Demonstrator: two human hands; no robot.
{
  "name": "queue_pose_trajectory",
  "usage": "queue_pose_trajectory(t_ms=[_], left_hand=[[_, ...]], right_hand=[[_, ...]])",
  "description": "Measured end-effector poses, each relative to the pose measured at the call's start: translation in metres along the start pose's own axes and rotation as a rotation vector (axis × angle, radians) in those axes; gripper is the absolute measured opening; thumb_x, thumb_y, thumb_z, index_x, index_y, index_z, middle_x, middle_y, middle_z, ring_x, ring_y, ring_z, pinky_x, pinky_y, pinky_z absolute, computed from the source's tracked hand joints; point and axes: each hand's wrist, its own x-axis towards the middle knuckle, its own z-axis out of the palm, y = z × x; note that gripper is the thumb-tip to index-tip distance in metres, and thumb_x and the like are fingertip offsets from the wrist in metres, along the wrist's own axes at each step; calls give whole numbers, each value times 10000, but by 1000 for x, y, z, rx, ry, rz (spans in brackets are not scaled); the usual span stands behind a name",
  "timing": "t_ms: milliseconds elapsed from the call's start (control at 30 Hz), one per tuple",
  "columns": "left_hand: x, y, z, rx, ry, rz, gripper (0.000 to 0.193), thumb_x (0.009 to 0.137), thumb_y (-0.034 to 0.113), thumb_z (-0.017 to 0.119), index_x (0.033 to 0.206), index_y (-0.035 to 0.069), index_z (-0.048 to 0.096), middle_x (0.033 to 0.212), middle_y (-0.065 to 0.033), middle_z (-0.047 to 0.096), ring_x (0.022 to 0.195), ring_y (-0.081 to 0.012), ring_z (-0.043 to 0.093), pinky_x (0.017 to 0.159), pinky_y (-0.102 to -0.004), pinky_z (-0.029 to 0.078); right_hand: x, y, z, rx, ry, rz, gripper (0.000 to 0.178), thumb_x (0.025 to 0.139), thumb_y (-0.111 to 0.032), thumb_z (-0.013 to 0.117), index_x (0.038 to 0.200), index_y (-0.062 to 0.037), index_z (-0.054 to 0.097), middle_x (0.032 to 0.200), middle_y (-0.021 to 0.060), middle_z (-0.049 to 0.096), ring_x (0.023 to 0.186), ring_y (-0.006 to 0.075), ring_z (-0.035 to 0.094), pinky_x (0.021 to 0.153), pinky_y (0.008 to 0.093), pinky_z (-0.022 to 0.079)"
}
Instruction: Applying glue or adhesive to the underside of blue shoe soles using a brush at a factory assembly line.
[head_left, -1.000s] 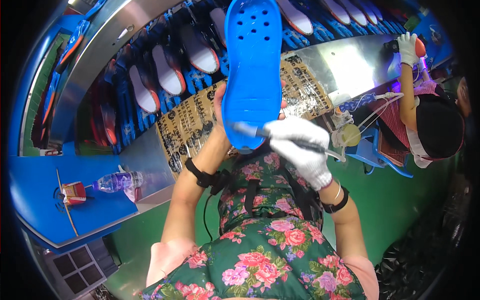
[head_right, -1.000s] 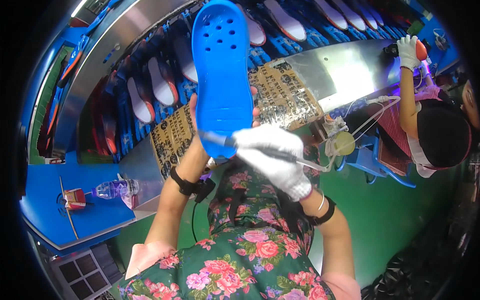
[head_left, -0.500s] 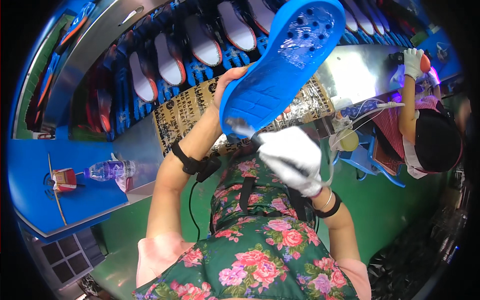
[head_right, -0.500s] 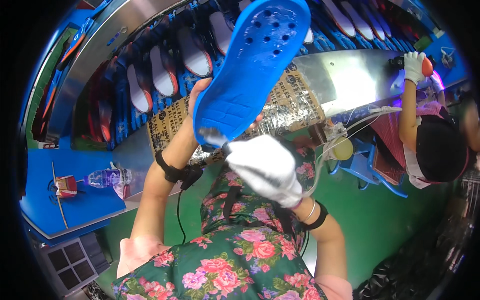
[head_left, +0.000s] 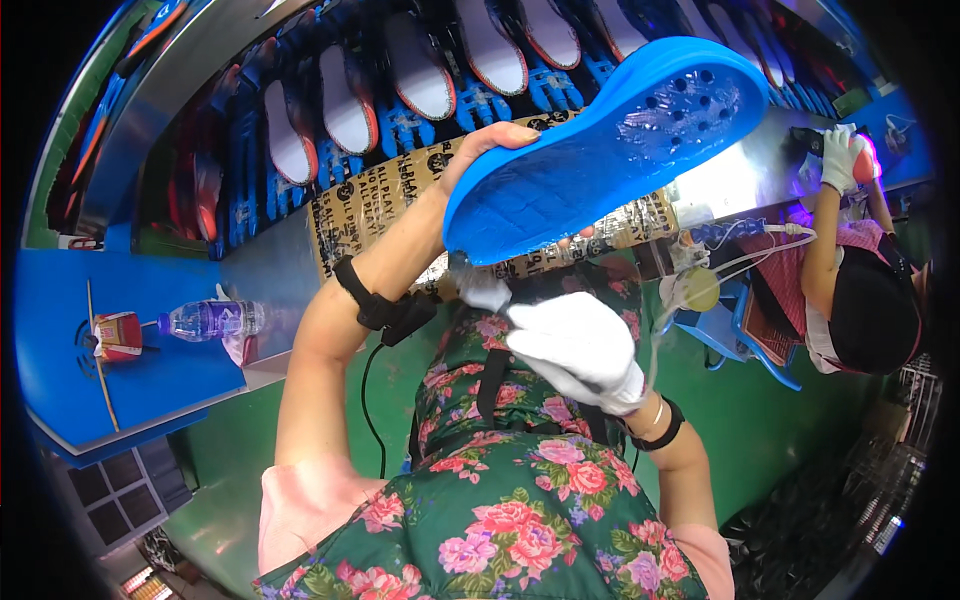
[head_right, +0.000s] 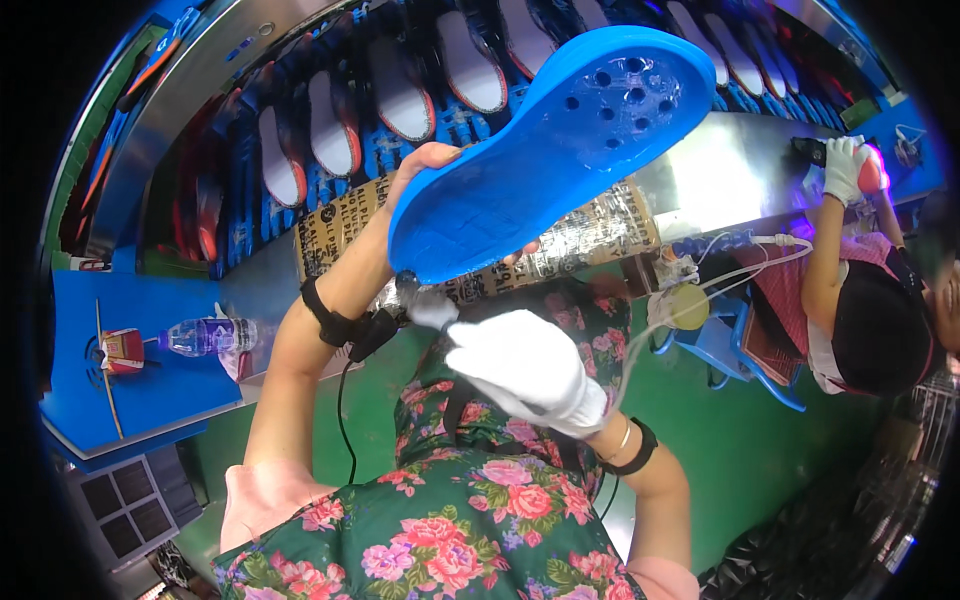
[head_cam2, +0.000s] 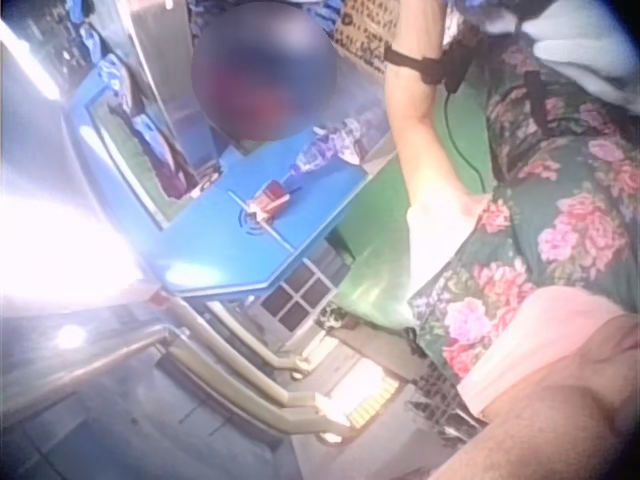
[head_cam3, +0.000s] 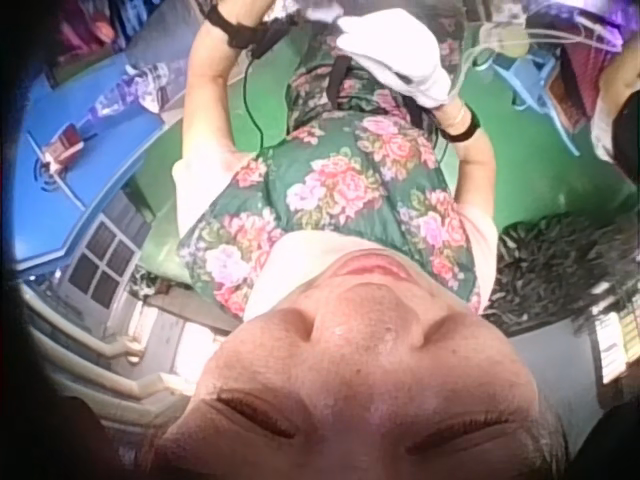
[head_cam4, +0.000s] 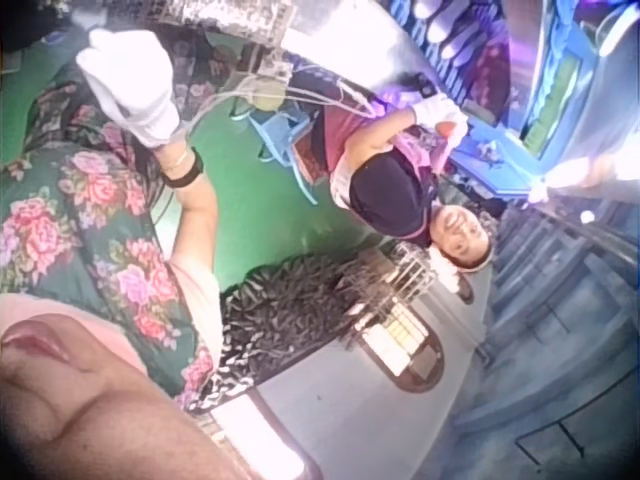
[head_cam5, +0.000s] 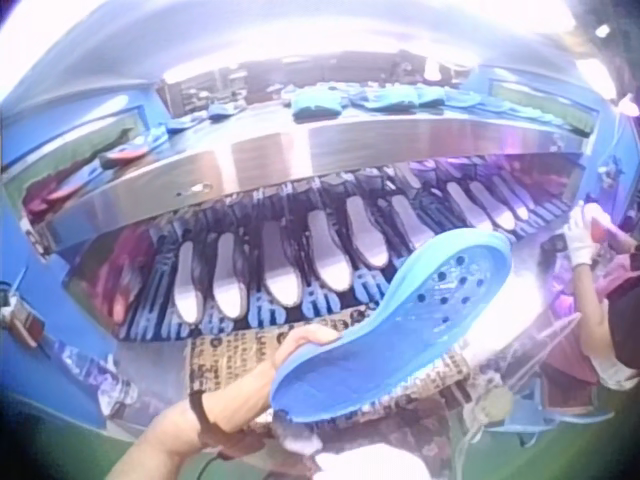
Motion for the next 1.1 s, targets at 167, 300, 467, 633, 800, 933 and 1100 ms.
queue_pose_trajectory(t_ms=[167, 300, 467, 633, 800, 933, 1100], left_hand=[[-2, 3, -6, -56, -56, -42, 896, 842, 521, 576, 1515, -26, 350, 1338, -358, 507, 1152, -489, 576, 931, -525, 531], [6, 5, -17, 25, -151, 29, 935, 827, 529, 598, 1517, -44, 332, 1352, -364, 492, 1167, -498, 563, 959, -551, 510], [0, 1, -10, -52, -62, 58, 944, 822, 519, 624, 1520, -42, 324, 1377, -365, 469, 1183, -507, 545, 966, -574, 499], [3, -9, -28, -108, -66, 94, 917, 851, 531, 599, 1526, -20, 314, 1427, -355, 440, 1227, -543, 519, 1017, -592, 473], [-2, -35, -15, -176, 211, 198, 849, 912, 538, 518, 1547, 19, 297, 1491, -298, 415, 1218, -563, 529, 988, -626, 490], [-3, -58, -18, -492, -119, 61, 866, 902, 569, 518, 1539, 19, 313, 1487, -291, 422, 1217, -550, 536, 987, -648, 470], [-20, -56, -24, -440, -80, 119, 811, 928, 534, 477, 1528, 6, 336, 1432, -278, 494, 1204, -525, 554, 958, -622, 495]], right_hand=[[12, 10, -17, 319, 251, 291, 257, 764, 0, 799, 1007, -71, 751, 962, 130, 739, 822, 244, 704, 711, 320, 544], [19, 6, -9, 147, 78, 156, 250, 746, -13, 821, 984, -57, 761, 1008, 116, 752, 840, 236, 706, 734, 339, 556], [17, 12, -2, 409, 395, 438, 189, 769, 10, 786, 950, -36, 758, 986, 120, 755, 844, 198, 709, 768, 313, 560], [18, 5, -6, 470, 144, 364, 219, 782, 31, 780, 995, -7, 751, 990, 129, 753, 895, 215, 717, 797, 327, 562], [29, 36, -46, 147, 318, 374, 222, 786, 45, 771, 998, -20, 761, 1005, 123, 748, 909, 194, 706, 817, 317, 554], [51, 74, -80, -220, 520, 294, 217, 800, 47, 783, 1007, -12, 757, 1011, 111, 753, 889, 193, 704, 814, 302, 560], [57, 63, -50, -513, 331, -52, 250, 794, 27, 764, 1023, -72, 746, 985, 122, 735, 899, 287, 697, 794, 383, 535]])
